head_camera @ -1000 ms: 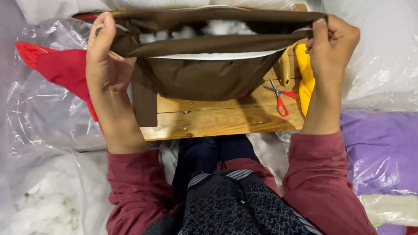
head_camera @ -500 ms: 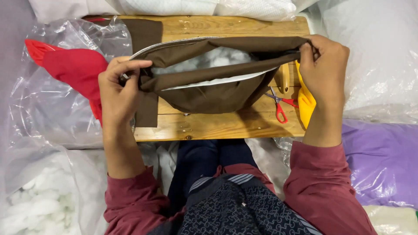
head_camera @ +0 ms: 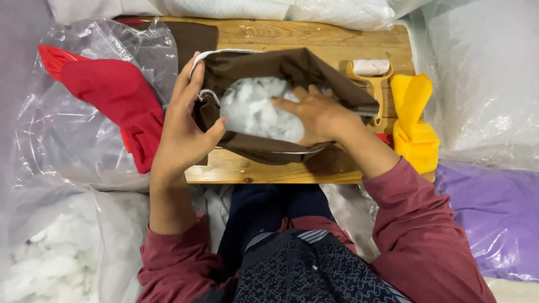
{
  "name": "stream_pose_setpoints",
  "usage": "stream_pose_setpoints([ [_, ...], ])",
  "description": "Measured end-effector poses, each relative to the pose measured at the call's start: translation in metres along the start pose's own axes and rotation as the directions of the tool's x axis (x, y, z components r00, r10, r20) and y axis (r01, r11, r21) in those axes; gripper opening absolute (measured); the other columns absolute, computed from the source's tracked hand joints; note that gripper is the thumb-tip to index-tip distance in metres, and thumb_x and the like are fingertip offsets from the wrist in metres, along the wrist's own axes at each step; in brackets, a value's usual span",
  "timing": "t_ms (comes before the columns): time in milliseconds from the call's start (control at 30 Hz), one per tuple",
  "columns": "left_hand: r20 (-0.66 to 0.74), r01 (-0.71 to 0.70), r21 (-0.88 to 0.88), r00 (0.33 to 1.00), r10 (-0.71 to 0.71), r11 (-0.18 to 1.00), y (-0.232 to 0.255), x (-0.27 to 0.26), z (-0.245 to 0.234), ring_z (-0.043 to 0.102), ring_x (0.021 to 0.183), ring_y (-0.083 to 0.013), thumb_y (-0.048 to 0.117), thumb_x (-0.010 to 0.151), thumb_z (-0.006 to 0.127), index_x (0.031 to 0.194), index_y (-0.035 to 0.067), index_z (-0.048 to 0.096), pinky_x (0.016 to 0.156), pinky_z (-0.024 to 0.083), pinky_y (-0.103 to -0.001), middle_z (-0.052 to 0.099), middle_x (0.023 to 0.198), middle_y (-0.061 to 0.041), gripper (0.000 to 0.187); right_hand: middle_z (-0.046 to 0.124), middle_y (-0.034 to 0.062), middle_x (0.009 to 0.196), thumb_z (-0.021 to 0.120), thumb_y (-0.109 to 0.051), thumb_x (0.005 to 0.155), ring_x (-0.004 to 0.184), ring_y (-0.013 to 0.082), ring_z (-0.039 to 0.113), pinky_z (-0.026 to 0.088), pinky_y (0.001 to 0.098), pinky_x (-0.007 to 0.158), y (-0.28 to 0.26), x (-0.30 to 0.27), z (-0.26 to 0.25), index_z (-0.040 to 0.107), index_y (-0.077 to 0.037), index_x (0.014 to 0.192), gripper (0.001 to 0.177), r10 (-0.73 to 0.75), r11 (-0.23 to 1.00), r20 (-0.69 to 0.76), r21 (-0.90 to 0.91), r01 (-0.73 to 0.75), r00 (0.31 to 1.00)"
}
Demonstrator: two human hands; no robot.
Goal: Stuffing a brown fabric pillowcase with white fiberfill material.
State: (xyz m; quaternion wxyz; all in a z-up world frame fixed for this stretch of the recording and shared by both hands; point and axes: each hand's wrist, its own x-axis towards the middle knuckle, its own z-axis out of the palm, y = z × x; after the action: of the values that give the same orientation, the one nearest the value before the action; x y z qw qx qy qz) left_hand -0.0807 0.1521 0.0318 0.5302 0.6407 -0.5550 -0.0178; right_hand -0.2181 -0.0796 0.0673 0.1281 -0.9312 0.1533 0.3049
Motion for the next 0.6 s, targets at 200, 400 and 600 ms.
stream_pose_setpoints([
  [200,-0.165,0.142,0.344,0.982,-0.089,0.928,0.007,0.001,0.013,0.031,0.156,-0.0462,0.002,0.093,0.068,0.154,0.004,0.044,0.13,0.029,-0.055,0.027,0.164,-0.028,0.065,0.037,0.0246,0.149,0.068,-0.053,0.083,0.138,0.0456,0.041,0.041,0.0544,0.11,0.029,0.018,0.009,0.015,-0.042,0.165,0.098,-0.058,0.998,-0.041,0.036,0.06,0.997],
  [400,0.049,-0.353,0.376,0.931,0.362,0.857,0.028,0.044,0.066,0.064,0.107,-0.0448,-0.005,0.101,0.065,0.102,-0.014,0.07,0.099,0.053,-0.052,0.067,0.12,-0.027,0.011,0.041,0.0279,0.156,0.075,-0.019,0.09,0.142,0.0437,0.044,0.035,0.0497,0.115,0.041,-0.01,0.015,0.054,-0.008,0.147,0.062,-0.395,0.873,-0.67,-0.061,0.485,0.628],
  [600,0.416,-0.137,0.744,0.861,-0.293,0.654,-0.132,0.047,0.122,0.077,0.066,-0.0334,-0.002,0.084,0.06,0.08,0.005,0.073,0.049,0.059,-0.043,0.072,0.069,-0.016,0.016,0.075,0.018,0.118,0.075,-0.016,0.081,0.111,0.0391,0.071,0.058,0.0487,0.09,0.07,0.043,0.04,0.078,-0.01,0.109,0.028,-0.359,0.922,-0.531,-0.076,0.379,0.768],
])
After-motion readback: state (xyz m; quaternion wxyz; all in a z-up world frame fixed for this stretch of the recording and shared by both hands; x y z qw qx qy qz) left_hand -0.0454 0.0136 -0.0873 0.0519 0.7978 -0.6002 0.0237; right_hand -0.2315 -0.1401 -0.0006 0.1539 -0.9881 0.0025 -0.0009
